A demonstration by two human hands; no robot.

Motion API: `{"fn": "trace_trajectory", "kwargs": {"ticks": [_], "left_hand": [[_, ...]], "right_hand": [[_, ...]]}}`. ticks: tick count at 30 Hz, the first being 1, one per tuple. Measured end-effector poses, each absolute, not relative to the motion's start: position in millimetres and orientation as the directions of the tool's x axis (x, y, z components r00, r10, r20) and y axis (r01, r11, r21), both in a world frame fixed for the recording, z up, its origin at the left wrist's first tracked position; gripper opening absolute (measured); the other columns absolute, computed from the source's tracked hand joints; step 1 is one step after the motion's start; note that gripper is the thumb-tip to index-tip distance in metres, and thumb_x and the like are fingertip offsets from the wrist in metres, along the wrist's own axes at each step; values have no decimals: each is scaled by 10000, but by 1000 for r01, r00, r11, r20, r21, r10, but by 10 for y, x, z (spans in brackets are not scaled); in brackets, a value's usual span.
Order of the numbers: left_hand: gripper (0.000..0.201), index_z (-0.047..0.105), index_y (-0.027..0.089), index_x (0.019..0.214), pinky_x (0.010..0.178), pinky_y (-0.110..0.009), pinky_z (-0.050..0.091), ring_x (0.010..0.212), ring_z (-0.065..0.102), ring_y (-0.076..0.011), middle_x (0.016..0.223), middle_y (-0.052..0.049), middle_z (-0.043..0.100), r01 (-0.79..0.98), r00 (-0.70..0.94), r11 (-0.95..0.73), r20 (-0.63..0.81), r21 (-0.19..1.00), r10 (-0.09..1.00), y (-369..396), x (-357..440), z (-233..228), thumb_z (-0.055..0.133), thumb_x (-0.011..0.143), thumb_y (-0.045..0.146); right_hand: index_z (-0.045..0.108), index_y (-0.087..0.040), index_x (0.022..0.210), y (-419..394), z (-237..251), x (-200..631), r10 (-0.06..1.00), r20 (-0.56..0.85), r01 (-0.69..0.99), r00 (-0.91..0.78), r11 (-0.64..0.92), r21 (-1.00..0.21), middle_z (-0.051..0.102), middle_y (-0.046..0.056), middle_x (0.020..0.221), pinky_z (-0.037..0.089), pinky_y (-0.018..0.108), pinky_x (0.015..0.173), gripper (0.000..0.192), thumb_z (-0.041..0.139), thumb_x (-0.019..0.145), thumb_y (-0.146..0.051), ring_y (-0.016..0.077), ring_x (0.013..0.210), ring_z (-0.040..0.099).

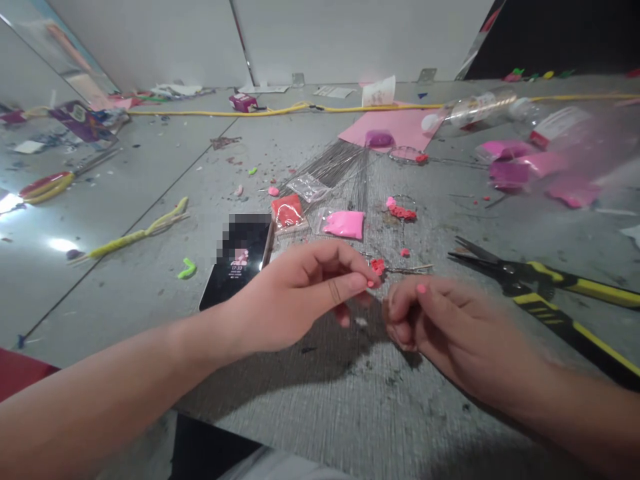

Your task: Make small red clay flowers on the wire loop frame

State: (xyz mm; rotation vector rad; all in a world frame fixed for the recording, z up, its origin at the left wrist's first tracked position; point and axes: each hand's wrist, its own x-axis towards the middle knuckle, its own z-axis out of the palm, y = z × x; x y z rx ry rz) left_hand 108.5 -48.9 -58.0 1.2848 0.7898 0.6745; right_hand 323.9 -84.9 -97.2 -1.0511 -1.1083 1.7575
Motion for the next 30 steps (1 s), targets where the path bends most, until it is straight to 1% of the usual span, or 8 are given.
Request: {"fn": "trace_trajectory", "kwargs": {"ticks": [2, 4, 10, 14, 20, 22, 26, 30], "left_hand": [[114, 599, 163, 928, 608, -194, 506, 771, 672, -108, 883, -22, 688, -174, 599, 380, -209, 909, 773, -575, 1156, -590, 645, 983, 252], [134, 620, 154, 912, 611, -171, 497, 719, 674, -82, 816, -6, 702, -250, 613, 480, -247, 841, 751, -632, 1210, -614, 695, 961, 253], [87, 736, 147, 873, 663, -139, 513, 713, 676, -42, 771, 20, 734, -272, 625, 550, -290, 790, 725, -614, 1218, -672, 775, 904, 218], [49, 780, 160, 887, 686, -136, 544, 733, 704, -45, 824, 12, 774, -310, 631, 548, -263, 777, 730, -616, 1198, -693, 815, 864, 185], [112, 742, 145, 862, 693, -145, 578, 713, 724, -59, 773, 14, 767, -419, 584, 468, -165, 778, 795, -686, 1253, -686, 827, 824, 82], [97, 733, 139, 859, 674, -144, 572, 690, 709, -57, 747, 15, 750, -417, 543, 424, -153, 804, 825, -703, 1267, -685, 819, 838, 100], [96, 726, 140, 859, 663, -146, 568, 672, 680, -51, 738, 20, 729, -374, 461, 343, -148, 862, 875, -733, 1279, -710, 821, 844, 134], [93, 713, 141, 850, 678, -158, 582, 670, 681, -55, 755, 14, 733, -368, 430, 303, -127, 879, 894, -746, 1322, -725, 805, 852, 124]], "right_hand": [[705, -203, 768, -865, -978, 3235, 911, -218, -152, -350, -285, -946, 640, 9, 650, 416, 263, 557, 472, 670, 907, -653, 130, 594, 556], [709, -203, 771, -871, -987, 3233, 907, -209, -134, -366, -273, -952, 643, 16, 667, 426, 266, 572, 476, 650, 922, -651, 134, 614, 563], [701, -213, 751, -849, -1015, 3243, 899, -259, -146, -354, -327, -934, 649, 15, 668, 438, 269, 580, 477, 678, 891, -668, 140, 622, 581], [704, -207, 767, -846, -991, 3238, 901, -251, -139, -353, -316, -939, 644, 12, 678, 432, 266, 572, 480, 668, 899, -668, 134, 615, 570], [656, -200, 700, -888, -927, 3173, 933, -141, -37, -330, -161, -986, 574, -9, 602, 403, 251, 529, 521, 612, 941, -660, 118, 567, 500], [650, -205, 694, -908, -910, 3137, 943, -127, -4, -308, -135, -991, 588, -4, 613, 423, 247, 515, 530, 600, 941, -672, 119, 561, 508], [667, -211, 714, -947, -896, 3076, 962, -106, -48, -253, -122, -991, 602, -10, 629, 489, 225, 509, 503, 606, 945, -654, 109, 553, 550], [663, -214, 686, -978, -902, 3051, 976, -77, -35, -206, -85, -996, 578, -21, 597, 491, 186, 500, 508, 579, 978, -621, 91, 538, 549]]}}
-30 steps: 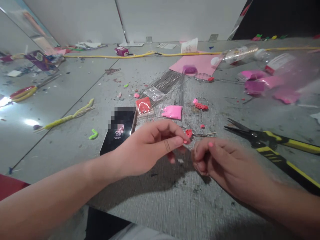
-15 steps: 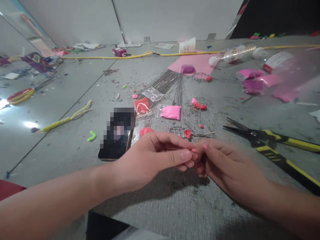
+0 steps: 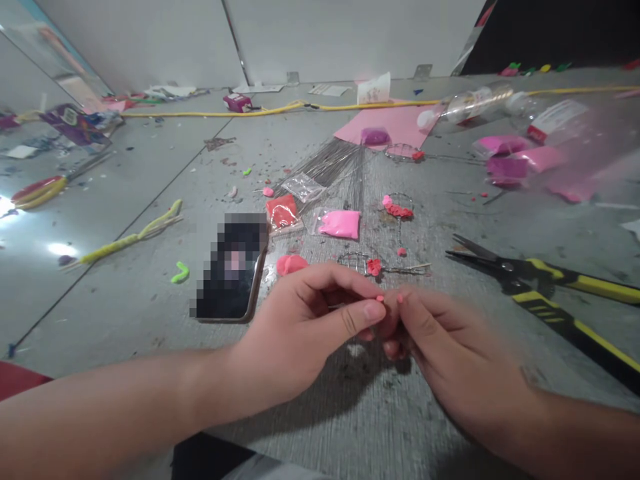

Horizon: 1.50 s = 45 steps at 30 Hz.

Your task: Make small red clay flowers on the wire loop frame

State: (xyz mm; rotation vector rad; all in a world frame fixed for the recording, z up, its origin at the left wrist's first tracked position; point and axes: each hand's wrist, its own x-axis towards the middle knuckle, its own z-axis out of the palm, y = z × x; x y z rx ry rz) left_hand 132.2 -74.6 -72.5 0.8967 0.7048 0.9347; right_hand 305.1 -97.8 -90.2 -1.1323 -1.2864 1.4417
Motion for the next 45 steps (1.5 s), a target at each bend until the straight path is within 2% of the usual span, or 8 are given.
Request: {"fn": "trace_trajectory", "kwargs": {"ticks": [5, 13, 21, 28, 33, 38, 45], "left_hand": [[67, 703, 147, 870, 676, -227, 633, 656, 713, -98, 700, 20, 711, -429, 454, 278, -61, 859, 889, -731, 1394, -723, 759, 889, 116], [60, 750, 147, 846, 700, -200, 645, 690, 729, -81, 767, 15, 746, -440, 427, 265, -60, 858, 902, -758, 1408, -715, 794, 859, 108], [71, 762, 143, 810, 664, -185, 635, 656, 716, -79, 742, 17, 732, -428, 409, 274, -87, 861, 909, -785, 1412, -672, 816, 828, 100], [164, 747, 157, 794, 678, -185, 628, 670, 704, -79, 750, 27, 722, -413, 381, 213, -44, 885, 924, -791, 1406, -669, 875, 739, 71], [159, 736, 148, 783, 658, -194, 618, 656, 690, -84, 745, 15, 709, -386, 367, 185, -33, 904, 930, -791, 1415, -679, 885, 741, 113], [118, 749, 150, 761, 652, -211, 613, 668, 687, -89, 769, 3, 703, -385, 364, 134, 17, 913, 931, -798, 1402, -690, 858, 770, 105], [72, 825, 188, 784, 647, -250, 604, 689, 680, -128, 761, -29, 722, -269, 340, 29, 67, 963, 938, -795, 1361, -681, 870, 763, 135]], "right_hand": [[665, -224, 712, -990, -922, 3033, 985, -33, 5, -169, -33, -999, 592, -13, 606, 483, 192, 464, 490, 558, 992, -611, 99, 523, 546], [626, -241, 748, -1096, -946, 3027, 993, 66, 150, -95, 80, -985, 587, 26, 648, 486, 277, 488, 480, 426, 1069, -536, 145, 570, 560], [604, -233, 715, -1153, -903, 2986, 989, 135, 351, -66, 150, -924, 626, 22, 633, 471, 283, 484, 518, 368, 1093, -498, 146, 542, 575], [554, -256, 700, -1131, -851, 2970, 982, 179, 385, -68, 191, -903, 606, 24, 594, 453, 302, 464, 479, 369, 1091, -461, 164, 515, 568], [554, -245, 702, -1134, -861, 2968, 975, 206, 417, -79, 221, -882, 633, 15, 609, 457, 282, 466, 466, 375, 1093, -423, 149, 513, 583], [520, -249, 675, -1139, -835, 2973, 966, 246, 435, -81, 256, -863, 572, -12, 559, 433, 261, 443, 449, 407, 1086, -392, 133, 476, 540], [494, -251, 669, -1132, -845, 2993, 955, 272, 445, -115, 295, -845, 532, -19, 554, 435, 272, 458, 456, 391, 1089, -397, 143, 490, 537]]}}
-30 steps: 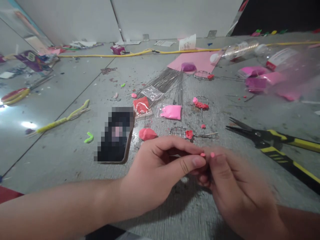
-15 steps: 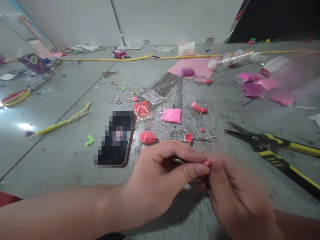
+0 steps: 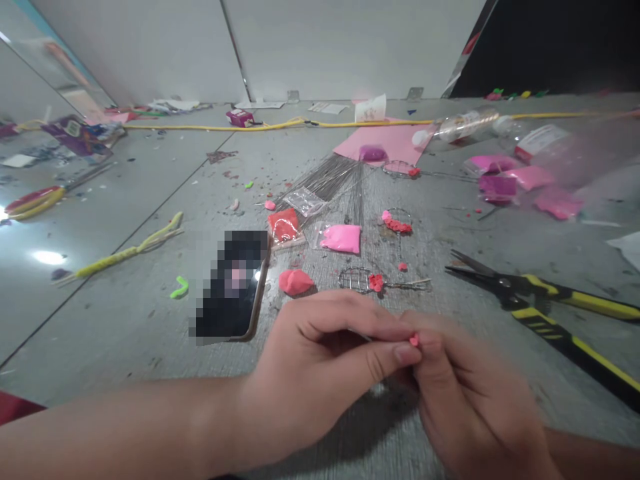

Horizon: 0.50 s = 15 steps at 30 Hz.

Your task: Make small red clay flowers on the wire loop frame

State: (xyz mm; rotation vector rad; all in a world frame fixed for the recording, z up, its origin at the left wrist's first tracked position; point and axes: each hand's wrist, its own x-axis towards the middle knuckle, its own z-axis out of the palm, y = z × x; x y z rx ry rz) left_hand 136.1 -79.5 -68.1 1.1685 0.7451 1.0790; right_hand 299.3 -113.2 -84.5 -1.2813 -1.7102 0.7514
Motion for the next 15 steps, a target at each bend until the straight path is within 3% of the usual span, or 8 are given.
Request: {"fn": "trace_trajectory", "kwargs": {"ticks": [9, 15], "left_hand": [[223, 858, 234, 849, 660, -181, 611, 710, 711, -102, 816, -33, 774, -270, 334, -4, 97, 963, 938, -803, 1373, -642, 860, 734, 42], [223, 857, 223, 867, 660, -170, 622, 727, 730, -110, 838, -46, 789, -262, 336, -31, 122, 964, 934, -776, 1370, -626, 859, 734, 44]], "right_hand": [[464, -256, 668, -1110, -833, 3016, 949, 291, 460, -121, 314, -831, 504, -34, 536, 395, 281, 448, 447, 398, 1086, -398, 134, 468, 503], [452, -259, 656, -1114, -827, 3047, 952, 280, 516, -126, 304, -801, 515, -27, 547, 406, 288, 455, 438, 406, 1081, -357, 143, 484, 520]]}}
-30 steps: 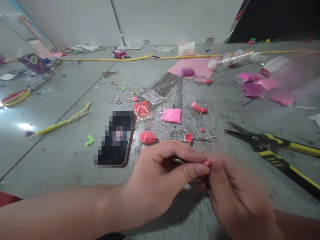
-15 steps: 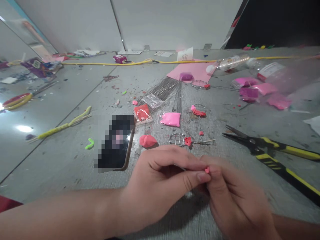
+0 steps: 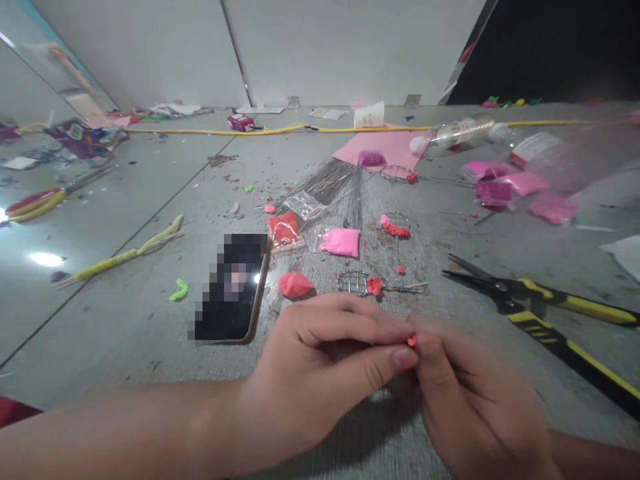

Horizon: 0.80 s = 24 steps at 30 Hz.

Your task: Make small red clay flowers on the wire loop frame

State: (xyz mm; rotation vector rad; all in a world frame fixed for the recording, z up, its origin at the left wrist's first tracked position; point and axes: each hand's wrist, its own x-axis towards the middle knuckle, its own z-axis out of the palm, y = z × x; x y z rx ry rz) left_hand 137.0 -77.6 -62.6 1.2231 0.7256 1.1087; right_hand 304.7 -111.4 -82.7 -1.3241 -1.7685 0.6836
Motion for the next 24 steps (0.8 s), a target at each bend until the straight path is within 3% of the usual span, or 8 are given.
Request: {"fn": "trace_trajectory", "kwargs": {"ticks": [12, 24], "left_hand": [[176, 850, 224, 888, 687, -198, 607, 767, 719, -121, 859, -44, 782, -262, 366, -66, 162, 963, 916, -776, 1361, -632, 822, 799, 75], [126, 815, 188, 910, 669, -226, 616, 744, 707, -123, 873, -52, 766, -323, 420, -13, 156, 946, 894, -790, 1350, -628, 771, 853, 84]], "right_hand": [[466, -257, 637, -1120, -789, 3050, 933, 334, 529, -134, 352, -772, 511, -33, 524, 418, 269, 427, 456, 420, 1074, -384, 128, 449, 513], [553, -267, 713, -1177, -807, 3100, 939, 283, 532, -194, 343, -775, 590, -2, 616, 479, 299, 521, 421, 406, 1087, -393, 159, 562, 570]]}}
